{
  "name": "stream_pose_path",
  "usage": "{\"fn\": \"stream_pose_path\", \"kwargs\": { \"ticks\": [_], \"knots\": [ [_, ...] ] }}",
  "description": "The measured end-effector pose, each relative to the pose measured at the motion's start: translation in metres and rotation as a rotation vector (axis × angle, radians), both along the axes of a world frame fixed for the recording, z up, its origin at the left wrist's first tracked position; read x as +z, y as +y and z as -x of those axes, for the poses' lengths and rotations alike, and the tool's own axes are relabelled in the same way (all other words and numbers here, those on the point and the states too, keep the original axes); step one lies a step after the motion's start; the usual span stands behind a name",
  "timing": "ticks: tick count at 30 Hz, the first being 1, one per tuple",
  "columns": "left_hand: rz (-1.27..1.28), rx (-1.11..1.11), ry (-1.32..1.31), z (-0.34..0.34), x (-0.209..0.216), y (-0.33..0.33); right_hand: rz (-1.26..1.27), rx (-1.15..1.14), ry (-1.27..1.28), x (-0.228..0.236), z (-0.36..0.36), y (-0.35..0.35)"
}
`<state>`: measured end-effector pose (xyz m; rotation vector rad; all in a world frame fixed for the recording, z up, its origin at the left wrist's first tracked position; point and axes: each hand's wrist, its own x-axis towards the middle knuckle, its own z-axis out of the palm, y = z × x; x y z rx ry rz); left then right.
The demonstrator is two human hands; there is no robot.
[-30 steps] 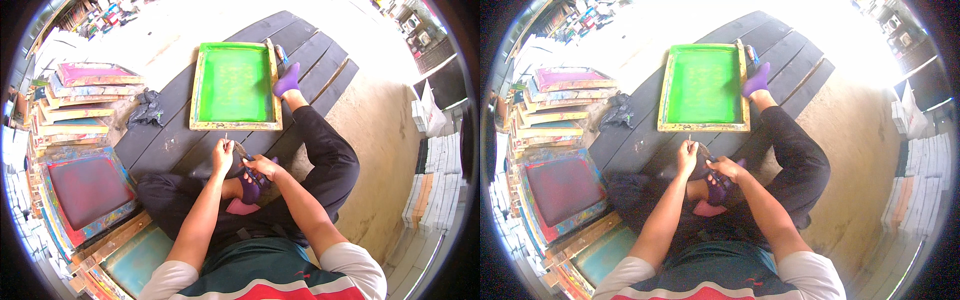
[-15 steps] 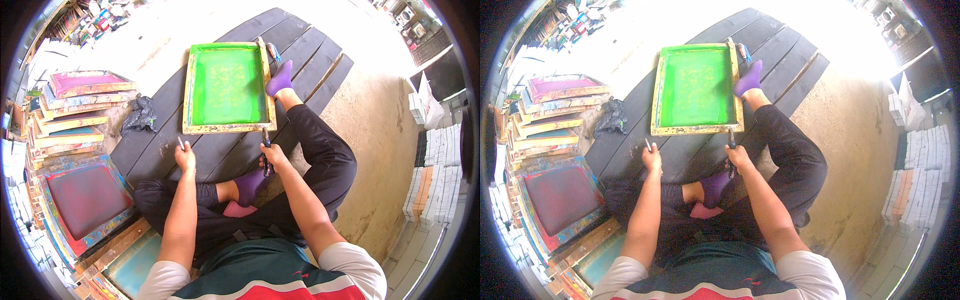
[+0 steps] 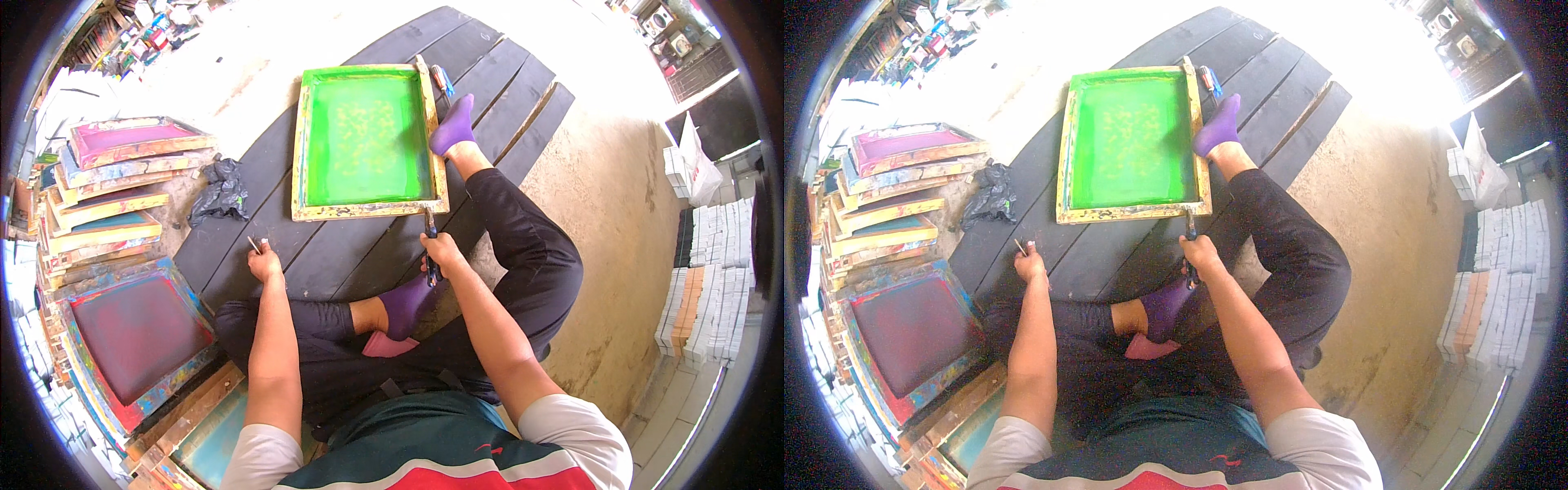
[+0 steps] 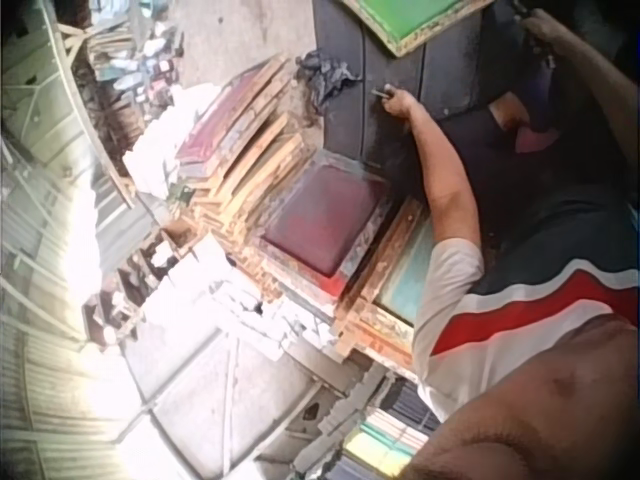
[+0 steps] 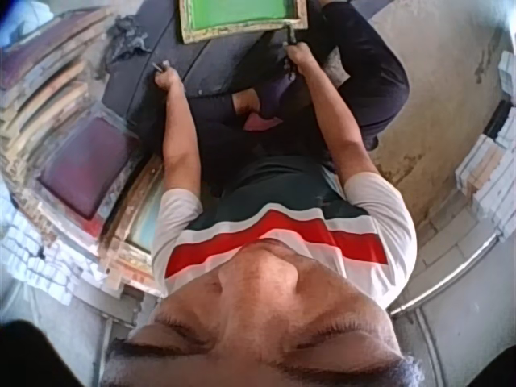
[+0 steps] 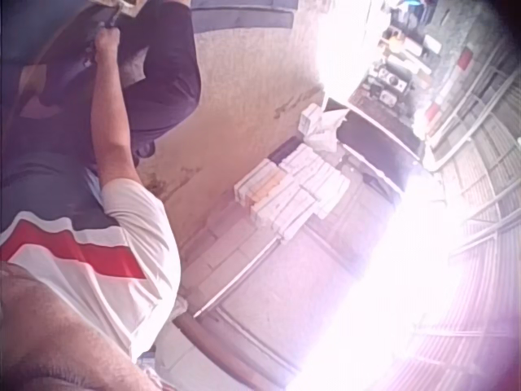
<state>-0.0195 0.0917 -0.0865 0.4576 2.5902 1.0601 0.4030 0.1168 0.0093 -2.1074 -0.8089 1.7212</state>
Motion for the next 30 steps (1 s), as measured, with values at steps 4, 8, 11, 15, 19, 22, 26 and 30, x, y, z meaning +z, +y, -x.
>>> {"fn": "stream_pose_path", "kwargs": {
  "ticks": [4,8,11,15,19,22,26,30],
  "knots": [
    [-0.033,0.041,-0.036,-0.006,-0.001,0.001,-0.012,-0.002,-0.039,-0.001,0.005,-0.003],
    [-0.064,-0.019,-0.044,-0.013,-0.005,0.001,-0.011,0.052,-0.119,-0.010,0.006,-0.002],
    [-0.092,-0.061,-0.085,-0.021,-0.001,0.004,-0.007,0.070,-0.172,-0.011,0.005,-0.001],
    [-0.132,-0.087,-0.102,-0.020,-0.007,0.002,-0.016,0.131,-0.276,0.007,0.015,0.001],
    [-0.110,-0.124,-0.092,-0.032,-0.003,0.002,-0.020,0.124,-0.314,0.007,0.015,0.000],
    [-0.152,-0.131,-0.102,-0.036,-0.002,0.003,-0.028,0.113,-0.331,-0.001,0.014,0.001],
    [-0.182,-0.168,-0.099,-0.045,-0.001,0.008,-0.044,0.077,-0.246,-0.015,0.006,-0.002],
    [-0.223,-0.188,-0.093,-0.052,-0.001,0.008,0.023,-0.060,-0.014,0.004,0.003,-0.001]
  ]
}}
